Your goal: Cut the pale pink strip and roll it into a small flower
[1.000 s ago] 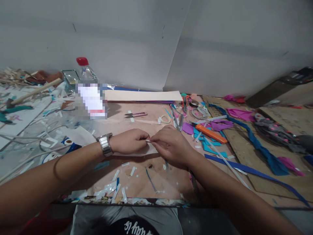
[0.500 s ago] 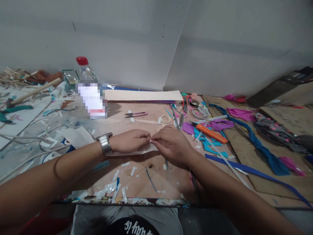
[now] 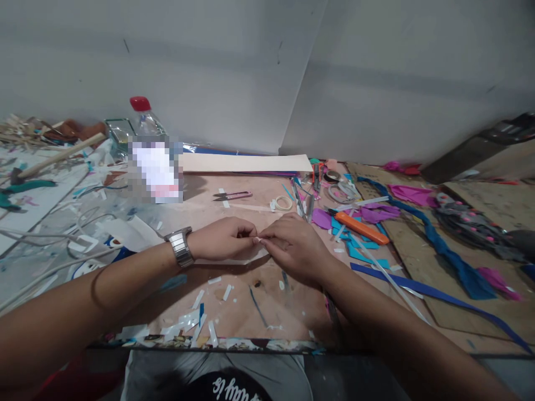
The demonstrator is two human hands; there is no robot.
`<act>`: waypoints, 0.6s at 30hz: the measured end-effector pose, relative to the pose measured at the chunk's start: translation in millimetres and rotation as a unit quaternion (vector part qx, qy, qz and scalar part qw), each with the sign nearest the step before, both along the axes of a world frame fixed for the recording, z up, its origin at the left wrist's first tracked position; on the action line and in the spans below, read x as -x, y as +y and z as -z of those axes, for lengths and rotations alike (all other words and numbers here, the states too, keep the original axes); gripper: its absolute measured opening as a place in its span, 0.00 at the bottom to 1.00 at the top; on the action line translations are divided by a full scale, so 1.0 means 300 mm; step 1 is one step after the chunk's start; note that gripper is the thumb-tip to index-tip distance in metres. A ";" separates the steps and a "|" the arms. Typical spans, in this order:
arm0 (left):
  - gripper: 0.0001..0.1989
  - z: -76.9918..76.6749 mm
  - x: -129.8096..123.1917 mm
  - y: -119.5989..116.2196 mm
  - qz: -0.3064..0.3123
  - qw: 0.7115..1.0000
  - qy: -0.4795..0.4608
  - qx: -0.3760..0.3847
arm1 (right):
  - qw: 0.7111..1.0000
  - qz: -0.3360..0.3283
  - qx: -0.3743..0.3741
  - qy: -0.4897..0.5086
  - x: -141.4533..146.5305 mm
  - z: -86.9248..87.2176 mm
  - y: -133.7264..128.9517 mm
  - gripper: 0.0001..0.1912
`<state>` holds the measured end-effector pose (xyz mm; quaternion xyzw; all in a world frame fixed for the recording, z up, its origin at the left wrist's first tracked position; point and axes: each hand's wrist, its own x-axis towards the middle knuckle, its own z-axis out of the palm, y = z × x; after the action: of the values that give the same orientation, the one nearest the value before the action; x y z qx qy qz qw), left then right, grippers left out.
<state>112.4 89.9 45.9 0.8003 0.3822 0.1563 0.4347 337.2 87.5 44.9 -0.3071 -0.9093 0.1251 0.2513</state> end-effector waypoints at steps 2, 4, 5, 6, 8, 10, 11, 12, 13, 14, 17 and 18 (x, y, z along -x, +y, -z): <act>0.17 -0.005 -0.003 -0.004 -0.010 1.000 0.002 -0.007 | 1.000 0.002 0.000 0.001 0.000 -0.002 0.000 0.08; 0.18 -0.015 -0.007 -0.010 -0.021 1.000 0.006 -0.018 | 1.000 0.012 0.001 -0.002 0.001 -0.005 -0.001 0.07; 0.18 -0.020 -0.008 -0.013 -0.027 0.999 0.009 -0.025 | 1.000 0.017 0.002 -0.003 0.001 -0.007 -0.001 0.07; 0.19 -0.025 -0.009 -0.015 -0.032 0.999 0.012 -0.031 | 1.000 0.022 0.004 -0.004 0.001 -0.009 -0.001 0.07; 0.19 -0.030 -0.010 -0.017 -0.041 0.998 0.019 -0.043 | 1.000 0.025 0.005 -0.002 0.001 -0.009 0.001 0.07; 0.19 -0.029 -0.009 -0.016 -0.046 0.998 0.021 -0.046 | 1.000 0.018 0.001 0.006 0.000 -0.008 0.003 0.07; 0.19 -0.028 -0.009 -0.014 -0.048 0.998 0.019 -0.044 | 1.000 0.015 -0.005 0.011 0.000 -0.006 0.004 0.07; 0.19 -0.025 -0.008 -0.012 -0.051 0.998 0.015 -0.039 | 1.000 0.012 -0.012 0.016 -0.001 -0.005 0.006 0.07; 0.18 -0.023 -0.007 -0.009 -0.054 0.998 0.009 -0.034 | 1.000 0.009 -0.018 0.020 -0.002 -0.004 0.007 0.07; 0.17 -0.022 -0.007 -0.007 -0.057 0.998 -0.001 -0.029 | 1.000 0.006 -0.022 0.021 -0.002 -0.004 0.007 0.07; 0.14 -0.022 -0.006 -0.001 -0.063 0.997 -0.038 -0.015 | 0.999 0.001 -0.030 0.030 -0.002 -0.005 0.008 0.06; 0.14 -0.023 -0.006 0.001 -0.065 0.997 -0.047 -0.011 | 0.999 0.000 -0.032 0.034 -0.002 -0.006 0.008 0.06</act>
<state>114.2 90.1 52.7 0.7703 0.4110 0.2260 0.4320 337.7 89.8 46.8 -0.2949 -0.9038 0.1057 0.2915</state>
